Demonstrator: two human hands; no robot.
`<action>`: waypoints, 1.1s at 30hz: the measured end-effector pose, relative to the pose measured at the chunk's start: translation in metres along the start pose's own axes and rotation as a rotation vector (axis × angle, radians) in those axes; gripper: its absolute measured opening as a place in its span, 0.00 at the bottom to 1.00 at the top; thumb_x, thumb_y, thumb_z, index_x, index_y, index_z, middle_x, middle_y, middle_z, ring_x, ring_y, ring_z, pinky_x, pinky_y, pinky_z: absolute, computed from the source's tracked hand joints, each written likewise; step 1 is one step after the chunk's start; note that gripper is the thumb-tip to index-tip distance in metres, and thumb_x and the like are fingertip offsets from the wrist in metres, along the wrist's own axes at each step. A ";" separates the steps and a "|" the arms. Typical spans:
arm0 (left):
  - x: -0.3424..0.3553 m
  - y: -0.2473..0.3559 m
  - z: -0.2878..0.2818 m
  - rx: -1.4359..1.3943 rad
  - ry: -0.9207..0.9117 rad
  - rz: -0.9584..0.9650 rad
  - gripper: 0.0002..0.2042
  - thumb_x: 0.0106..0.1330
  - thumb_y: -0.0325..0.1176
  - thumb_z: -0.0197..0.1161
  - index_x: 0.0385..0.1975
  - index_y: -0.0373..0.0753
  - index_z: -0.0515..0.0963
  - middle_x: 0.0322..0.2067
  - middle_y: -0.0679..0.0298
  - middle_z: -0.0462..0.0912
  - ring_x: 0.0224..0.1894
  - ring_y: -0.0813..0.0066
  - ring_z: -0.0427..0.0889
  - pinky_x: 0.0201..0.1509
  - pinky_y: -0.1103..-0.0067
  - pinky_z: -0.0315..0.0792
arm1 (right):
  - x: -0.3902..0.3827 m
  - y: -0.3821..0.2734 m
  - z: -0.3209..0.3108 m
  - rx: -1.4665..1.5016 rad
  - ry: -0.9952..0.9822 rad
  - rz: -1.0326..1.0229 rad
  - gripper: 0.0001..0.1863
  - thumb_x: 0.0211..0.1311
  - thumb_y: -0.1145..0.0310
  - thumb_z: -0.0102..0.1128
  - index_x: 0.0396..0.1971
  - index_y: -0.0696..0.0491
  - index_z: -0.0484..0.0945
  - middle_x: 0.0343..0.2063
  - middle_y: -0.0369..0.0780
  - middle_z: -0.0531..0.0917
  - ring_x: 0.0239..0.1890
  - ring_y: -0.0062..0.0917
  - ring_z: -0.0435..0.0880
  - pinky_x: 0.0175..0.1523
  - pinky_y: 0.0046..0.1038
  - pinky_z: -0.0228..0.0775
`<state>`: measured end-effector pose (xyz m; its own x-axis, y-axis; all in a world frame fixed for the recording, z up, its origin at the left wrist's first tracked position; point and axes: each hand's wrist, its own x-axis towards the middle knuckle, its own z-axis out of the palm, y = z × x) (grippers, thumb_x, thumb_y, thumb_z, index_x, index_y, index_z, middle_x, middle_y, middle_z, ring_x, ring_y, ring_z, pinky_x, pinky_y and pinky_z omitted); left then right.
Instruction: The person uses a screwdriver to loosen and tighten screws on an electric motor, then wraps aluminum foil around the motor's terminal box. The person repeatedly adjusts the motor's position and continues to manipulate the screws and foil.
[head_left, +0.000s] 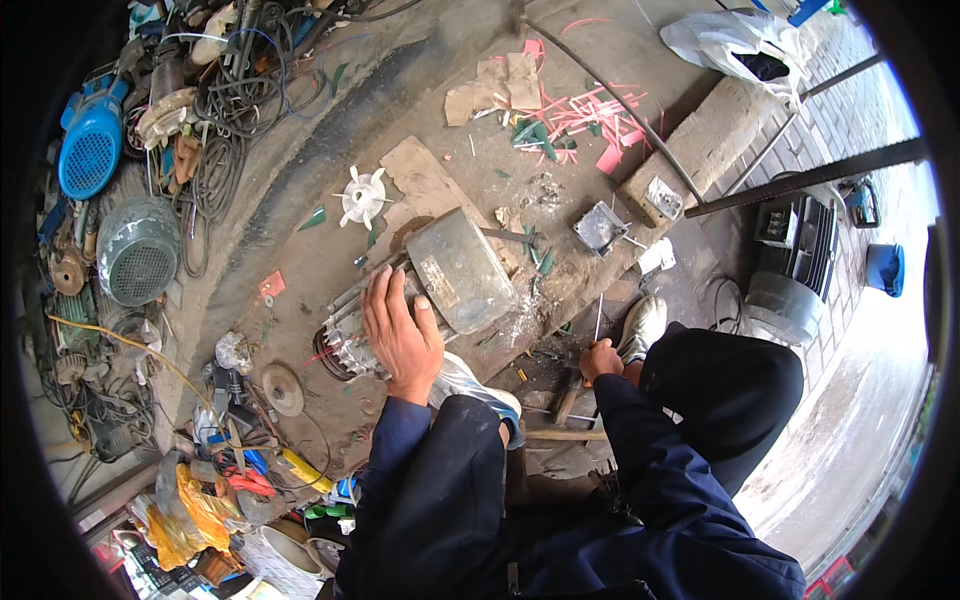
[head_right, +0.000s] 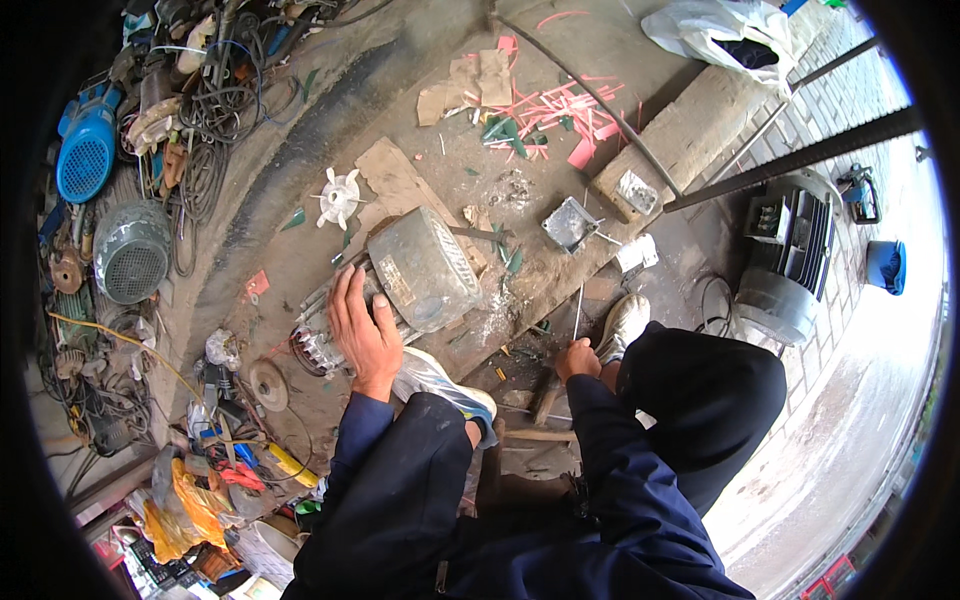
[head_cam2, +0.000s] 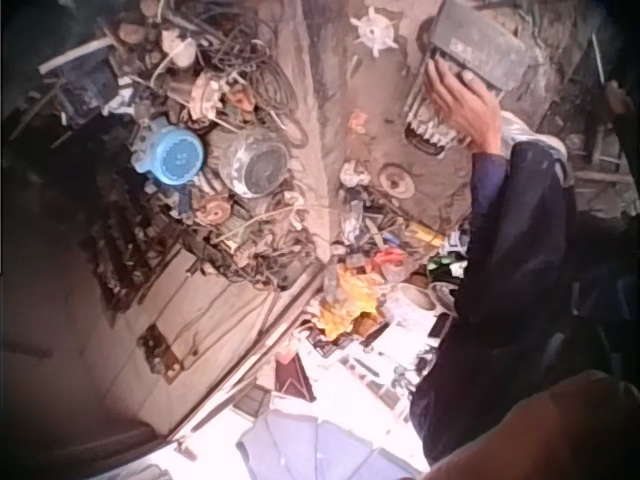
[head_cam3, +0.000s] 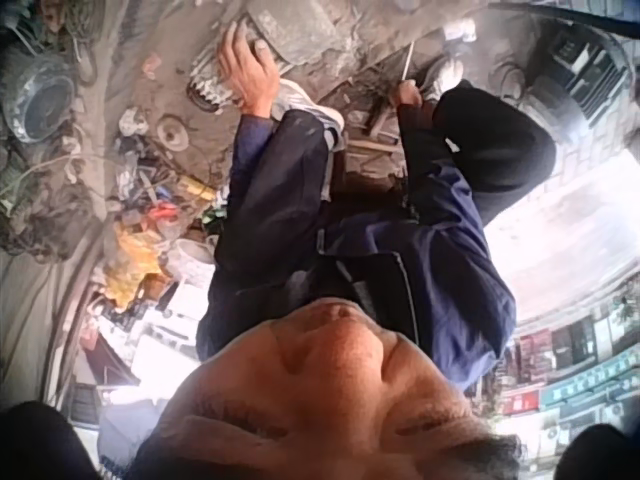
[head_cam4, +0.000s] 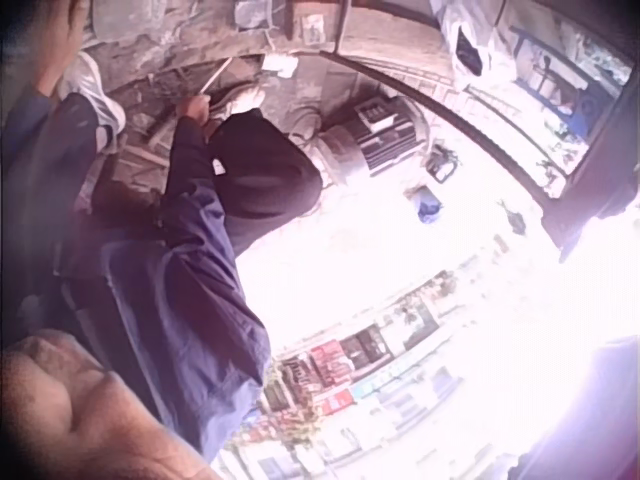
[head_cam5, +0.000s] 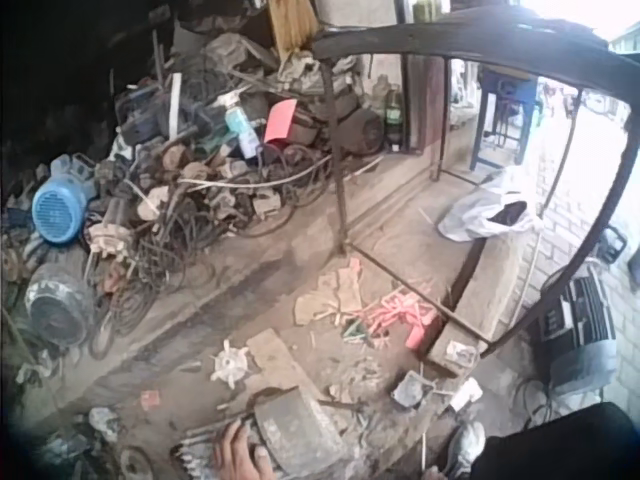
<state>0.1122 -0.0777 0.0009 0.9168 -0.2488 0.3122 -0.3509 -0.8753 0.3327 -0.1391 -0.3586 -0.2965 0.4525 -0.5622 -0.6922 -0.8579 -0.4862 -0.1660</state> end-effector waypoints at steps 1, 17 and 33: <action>0.000 0.000 0.000 0.022 -0.005 -0.002 0.24 0.78 0.41 0.53 0.67 0.32 0.72 0.68 0.48 0.73 0.72 0.45 0.70 0.79 0.50 0.58 | -0.004 -0.008 -0.016 -0.029 -0.054 -0.002 0.24 0.70 0.49 0.60 0.50 0.55 0.74 0.40 0.55 0.89 0.46 0.56 0.89 0.51 0.54 0.81; 0.001 0.002 0.000 0.037 0.012 -0.013 0.23 0.79 0.41 0.52 0.67 0.33 0.73 0.68 0.48 0.74 0.72 0.45 0.70 0.78 0.50 0.59 | -0.065 -0.119 -0.155 0.236 -0.108 -0.200 0.23 0.63 0.53 0.64 0.39 0.61 0.87 0.34 0.58 0.89 0.41 0.53 0.91 0.49 0.46 0.82; 0.001 0.001 -0.001 0.022 0.022 -0.015 0.24 0.76 0.40 0.55 0.66 0.32 0.74 0.68 0.50 0.74 0.72 0.46 0.71 0.78 0.51 0.59 | 0.028 -0.297 -0.305 0.003 0.410 -0.819 0.11 0.63 0.62 0.66 0.34 0.54 0.89 0.31 0.50 0.89 0.37 0.47 0.90 0.44 0.41 0.81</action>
<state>0.1129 -0.0779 0.0026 0.9174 -0.2265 0.3272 -0.3327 -0.8877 0.3182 0.2023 -0.4340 -0.0525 0.9702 -0.2365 -0.0533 -0.2312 -0.8361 -0.4974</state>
